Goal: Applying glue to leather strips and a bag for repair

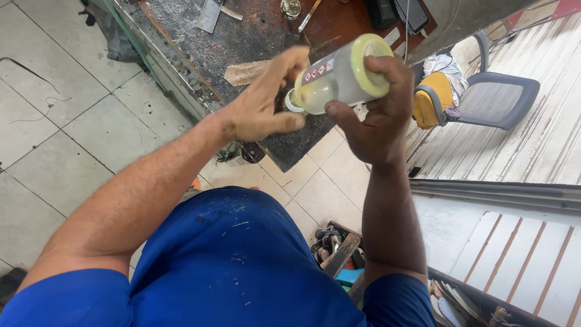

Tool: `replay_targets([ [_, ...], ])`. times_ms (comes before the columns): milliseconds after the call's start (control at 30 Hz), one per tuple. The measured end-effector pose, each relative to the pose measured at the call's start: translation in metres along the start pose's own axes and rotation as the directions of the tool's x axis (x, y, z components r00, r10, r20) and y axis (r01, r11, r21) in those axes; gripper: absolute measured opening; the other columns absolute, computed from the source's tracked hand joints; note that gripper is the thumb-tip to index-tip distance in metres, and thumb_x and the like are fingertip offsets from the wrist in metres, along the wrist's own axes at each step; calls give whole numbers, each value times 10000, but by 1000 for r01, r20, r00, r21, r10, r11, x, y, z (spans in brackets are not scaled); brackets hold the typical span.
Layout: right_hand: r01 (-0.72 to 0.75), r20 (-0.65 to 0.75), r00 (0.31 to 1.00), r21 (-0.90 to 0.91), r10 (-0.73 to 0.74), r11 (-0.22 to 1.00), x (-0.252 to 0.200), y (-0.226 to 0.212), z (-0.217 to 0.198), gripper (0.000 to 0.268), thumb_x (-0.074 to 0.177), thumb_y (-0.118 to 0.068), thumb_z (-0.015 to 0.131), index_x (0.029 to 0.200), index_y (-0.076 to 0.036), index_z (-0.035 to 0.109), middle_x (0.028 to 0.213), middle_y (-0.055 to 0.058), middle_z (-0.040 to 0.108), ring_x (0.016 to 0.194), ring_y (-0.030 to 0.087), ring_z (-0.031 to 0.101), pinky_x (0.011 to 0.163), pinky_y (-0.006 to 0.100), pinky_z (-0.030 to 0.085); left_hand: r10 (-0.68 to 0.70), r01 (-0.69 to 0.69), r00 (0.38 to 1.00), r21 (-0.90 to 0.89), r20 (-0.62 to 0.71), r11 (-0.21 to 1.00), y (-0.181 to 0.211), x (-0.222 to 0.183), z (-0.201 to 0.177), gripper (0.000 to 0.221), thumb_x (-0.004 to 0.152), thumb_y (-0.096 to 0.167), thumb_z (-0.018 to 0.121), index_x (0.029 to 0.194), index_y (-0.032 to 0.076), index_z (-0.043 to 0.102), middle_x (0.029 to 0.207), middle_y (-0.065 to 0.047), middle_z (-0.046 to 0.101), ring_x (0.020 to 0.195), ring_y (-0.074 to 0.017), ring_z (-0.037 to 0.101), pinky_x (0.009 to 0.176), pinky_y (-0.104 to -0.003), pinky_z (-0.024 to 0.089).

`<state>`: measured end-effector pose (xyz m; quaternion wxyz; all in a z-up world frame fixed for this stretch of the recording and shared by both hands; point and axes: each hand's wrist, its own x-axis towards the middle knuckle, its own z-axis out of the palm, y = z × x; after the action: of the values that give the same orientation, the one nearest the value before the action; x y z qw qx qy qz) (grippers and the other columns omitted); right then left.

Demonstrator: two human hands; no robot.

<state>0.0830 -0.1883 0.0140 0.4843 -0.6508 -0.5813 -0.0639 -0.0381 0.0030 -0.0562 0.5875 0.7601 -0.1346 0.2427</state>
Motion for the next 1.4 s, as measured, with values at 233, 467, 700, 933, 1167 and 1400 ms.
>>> replay_targets([
  [233,35,37,999,-8,-35,999,15,-7,-7,560,852,-154,842,1273,-98,476,1198,102,458,1052,259,475,918,380,412,-235,258,964,232,-122,938,-42,-29,31,930,782,98,872,1466,120,242,1297,-184,656,1088,-407,640,848,-527,497],
  [467,60,190,980,-16,-55,998,33,-18,-11,546,867,-109,837,1296,-103,499,1137,139,480,1014,279,483,899,404,403,-204,192,979,245,25,950,-51,-20,27,1064,786,27,872,1534,169,130,1392,-272,597,1197,-468,592,885,-573,479],
  [700,-76,28,996,-155,81,985,27,-19,9,586,815,12,803,1301,-49,482,1227,147,477,927,229,474,667,303,409,-245,230,967,191,61,954,-54,-18,21,1084,812,14,857,1551,173,80,1424,-245,587,1218,-473,578,917,-575,455],
  [933,112,268,960,-106,-81,988,39,-17,-1,566,862,-78,857,1292,-88,491,1195,179,542,1115,327,502,943,444,438,-318,295,942,185,108,937,-54,-13,20,1058,827,36,834,1550,183,76,1393,-324,576,1321,-474,526,972,-554,439],
  [1167,-207,120,963,-231,239,951,43,-24,13,626,821,29,838,1316,-93,474,1272,132,464,965,221,507,698,283,482,-297,264,946,223,128,938,-48,-13,17,1029,826,49,847,1515,146,89,1432,-317,561,1233,-499,559,909,-572,455],
  [1400,-139,240,960,-34,143,990,35,-3,5,643,803,83,805,1335,-53,471,1247,124,434,1044,210,472,869,301,451,-294,268,946,179,139,947,-38,-7,10,995,793,12,842,1498,114,148,1111,-210,681,943,-397,635,757,-510,490],
])
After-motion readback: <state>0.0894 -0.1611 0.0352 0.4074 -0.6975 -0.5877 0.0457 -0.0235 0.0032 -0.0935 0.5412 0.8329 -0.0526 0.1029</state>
